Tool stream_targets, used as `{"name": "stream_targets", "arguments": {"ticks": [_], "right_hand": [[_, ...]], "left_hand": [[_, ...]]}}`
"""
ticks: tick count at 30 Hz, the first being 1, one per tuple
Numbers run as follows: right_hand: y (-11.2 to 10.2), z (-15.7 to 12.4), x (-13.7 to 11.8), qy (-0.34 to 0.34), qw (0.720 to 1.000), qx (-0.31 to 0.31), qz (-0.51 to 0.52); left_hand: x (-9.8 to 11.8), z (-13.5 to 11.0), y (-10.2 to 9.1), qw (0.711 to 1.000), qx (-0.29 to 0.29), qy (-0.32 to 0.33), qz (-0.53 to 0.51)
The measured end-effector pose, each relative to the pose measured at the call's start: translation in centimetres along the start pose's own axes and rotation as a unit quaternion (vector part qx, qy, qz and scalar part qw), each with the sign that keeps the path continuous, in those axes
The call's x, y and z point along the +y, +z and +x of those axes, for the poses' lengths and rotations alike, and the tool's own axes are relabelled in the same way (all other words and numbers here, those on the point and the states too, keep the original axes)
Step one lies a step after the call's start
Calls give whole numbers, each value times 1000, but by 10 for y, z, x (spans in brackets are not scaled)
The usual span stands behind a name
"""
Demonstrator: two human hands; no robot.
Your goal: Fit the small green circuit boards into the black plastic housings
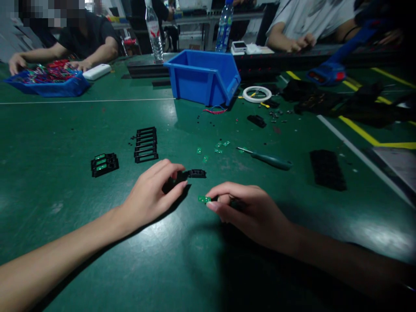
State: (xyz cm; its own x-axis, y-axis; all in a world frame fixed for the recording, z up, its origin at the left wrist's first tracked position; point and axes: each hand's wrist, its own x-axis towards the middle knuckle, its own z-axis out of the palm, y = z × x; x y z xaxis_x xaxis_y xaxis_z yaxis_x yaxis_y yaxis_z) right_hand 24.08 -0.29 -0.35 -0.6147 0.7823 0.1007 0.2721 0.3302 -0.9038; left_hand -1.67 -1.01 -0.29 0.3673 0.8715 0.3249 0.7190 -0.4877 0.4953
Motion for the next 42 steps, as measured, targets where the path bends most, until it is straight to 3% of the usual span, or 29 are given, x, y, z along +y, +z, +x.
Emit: {"name": "stream_targets", "arguments": {"ticks": [5, 12, 18, 42], "right_hand": [[1, 1, -2, -12, 999, -34, -12], [2, 0, 0, -22, 998, -50, -20], [1, 0, -1, -37, 998, -50, -33], [2, 2, -3, -43, 997, -54, -27]], "left_hand": [[0, 3, 1, 998, -50, 44, 16], [2, 1, -1, 997, -62, 41, -32], [2, 2, 0, 993, -92, 69, -10], [-1, 2, 1, 987, -76, 137, -30]]}}
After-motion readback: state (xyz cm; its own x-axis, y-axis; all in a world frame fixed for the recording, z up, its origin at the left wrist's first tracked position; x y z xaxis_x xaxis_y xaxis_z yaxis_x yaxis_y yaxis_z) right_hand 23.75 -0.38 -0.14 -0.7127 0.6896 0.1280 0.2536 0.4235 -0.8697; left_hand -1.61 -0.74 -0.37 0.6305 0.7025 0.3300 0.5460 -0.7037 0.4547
